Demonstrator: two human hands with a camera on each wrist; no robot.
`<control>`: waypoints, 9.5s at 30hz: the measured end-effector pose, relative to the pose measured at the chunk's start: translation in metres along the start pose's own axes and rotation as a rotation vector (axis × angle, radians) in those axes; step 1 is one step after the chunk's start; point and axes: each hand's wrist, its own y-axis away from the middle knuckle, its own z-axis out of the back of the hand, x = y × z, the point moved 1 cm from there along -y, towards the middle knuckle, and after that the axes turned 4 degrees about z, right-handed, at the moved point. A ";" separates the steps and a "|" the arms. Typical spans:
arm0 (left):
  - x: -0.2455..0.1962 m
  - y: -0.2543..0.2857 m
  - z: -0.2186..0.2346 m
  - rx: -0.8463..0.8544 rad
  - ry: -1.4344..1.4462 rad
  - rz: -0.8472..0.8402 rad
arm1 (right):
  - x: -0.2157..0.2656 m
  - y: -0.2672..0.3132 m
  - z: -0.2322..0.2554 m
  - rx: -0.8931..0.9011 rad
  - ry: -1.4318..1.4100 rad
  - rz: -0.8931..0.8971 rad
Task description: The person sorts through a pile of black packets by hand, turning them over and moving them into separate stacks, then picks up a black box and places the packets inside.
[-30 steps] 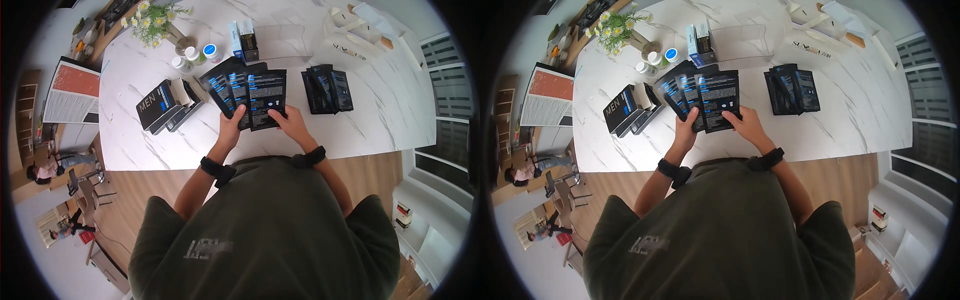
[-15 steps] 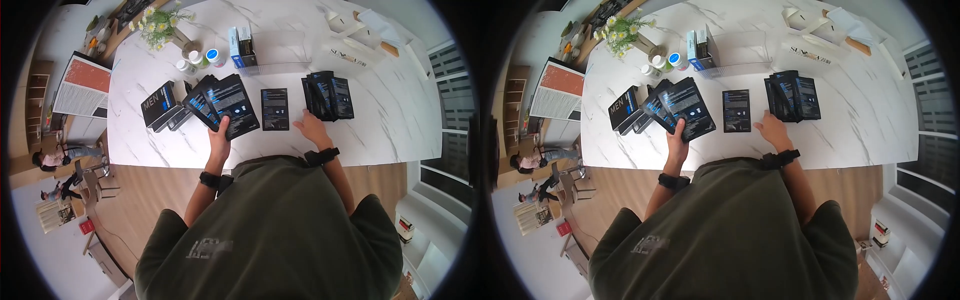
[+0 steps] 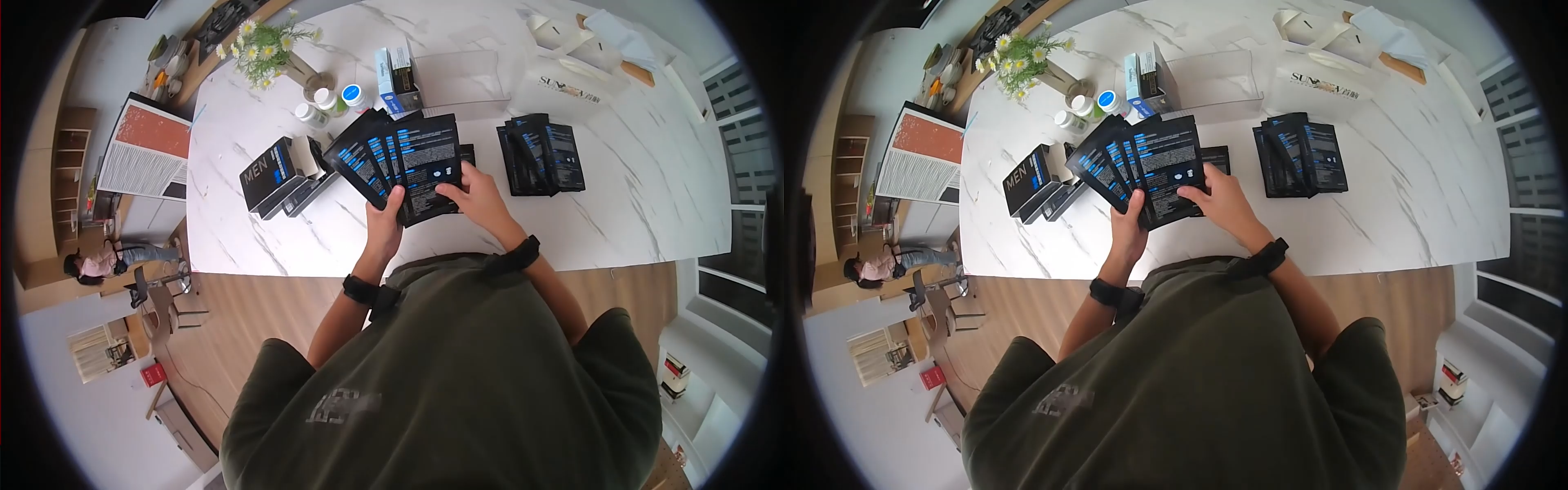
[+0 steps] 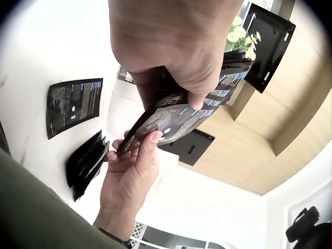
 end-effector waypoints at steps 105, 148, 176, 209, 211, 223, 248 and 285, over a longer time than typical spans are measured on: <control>0.016 -0.007 0.004 0.029 -0.169 0.032 | -0.015 0.008 0.006 0.090 0.178 -0.124; 0.001 -0.008 0.015 -0.079 -0.061 0.028 | -0.094 0.013 0.052 -0.287 1.022 -0.205; 0.024 -0.015 0.017 -0.036 -0.212 0.068 | -0.066 0.010 0.045 -0.173 0.638 -0.231; 0.016 -0.014 0.020 -0.127 -0.176 0.164 | -0.070 0.004 0.015 -0.058 0.167 -0.100; 0.012 -0.016 0.025 -0.101 -0.090 0.074 | -0.078 0.004 0.027 -0.158 0.228 -0.135; 0.018 -0.009 0.030 -0.084 -0.209 0.053 | -0.048 0.006 0.026 -0.017 0.196 -0.238; 0.021 -0.007 0.026 -0.063 -0.142 0.083 | -0.057 0.002 0.026 -0.031 0.453 -0.025; -0.001 -0.011 0.035 -0.250 -0.074 0.005 | -0.089 0.007 0.037 -0.146 0.909 -0.095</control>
